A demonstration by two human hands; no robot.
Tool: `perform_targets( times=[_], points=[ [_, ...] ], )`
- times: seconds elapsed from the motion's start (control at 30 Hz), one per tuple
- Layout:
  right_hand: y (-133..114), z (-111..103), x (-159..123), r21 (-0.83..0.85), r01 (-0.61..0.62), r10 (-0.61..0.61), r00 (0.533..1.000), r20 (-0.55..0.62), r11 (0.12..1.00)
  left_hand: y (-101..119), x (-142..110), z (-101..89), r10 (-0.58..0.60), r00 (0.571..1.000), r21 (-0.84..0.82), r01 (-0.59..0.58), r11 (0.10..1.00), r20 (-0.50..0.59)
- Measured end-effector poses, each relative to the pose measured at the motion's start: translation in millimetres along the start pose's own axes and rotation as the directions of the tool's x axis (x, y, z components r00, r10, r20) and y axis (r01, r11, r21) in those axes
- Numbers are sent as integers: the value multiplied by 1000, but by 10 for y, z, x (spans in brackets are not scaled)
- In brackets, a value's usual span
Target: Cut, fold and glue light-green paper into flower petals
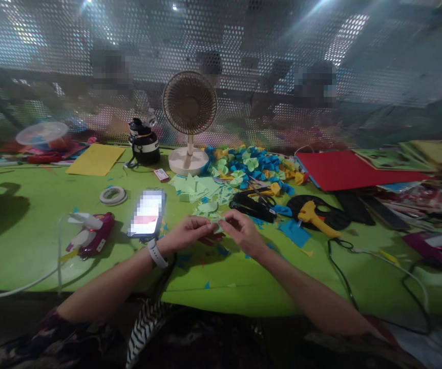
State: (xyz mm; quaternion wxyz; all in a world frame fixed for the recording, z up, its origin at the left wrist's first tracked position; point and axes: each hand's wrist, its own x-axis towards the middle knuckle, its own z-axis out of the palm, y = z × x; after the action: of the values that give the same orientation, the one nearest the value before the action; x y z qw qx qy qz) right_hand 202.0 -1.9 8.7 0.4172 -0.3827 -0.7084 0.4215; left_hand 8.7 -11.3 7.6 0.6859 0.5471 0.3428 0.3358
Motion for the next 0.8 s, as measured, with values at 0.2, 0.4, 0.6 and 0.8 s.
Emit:
perform_targets(
  times=[0.2, 0.4, 0.6, 0.8],
  points=[
    [33, 46, -14, -82, 71, -77, 995, -69, 994, -3, 8, 19, -68, 998, -19, 68, 998, -6],
    [41, 65, -32, -118, 124, -131, 990, -52, 985, -60, 37, 41, -119, 992, -40, 117, 992, -45],
    [52, 63, -26, -106, 106, -113, 992, -61, 989, -81, 42, 45, -115, 993, -57, 112, 992, -37],
    [55, 67, -19, -80, 74, -78, 996, -46, 994, -104, 50, 36, -88, 995, -31, 86, 996, -49]
  ],
)
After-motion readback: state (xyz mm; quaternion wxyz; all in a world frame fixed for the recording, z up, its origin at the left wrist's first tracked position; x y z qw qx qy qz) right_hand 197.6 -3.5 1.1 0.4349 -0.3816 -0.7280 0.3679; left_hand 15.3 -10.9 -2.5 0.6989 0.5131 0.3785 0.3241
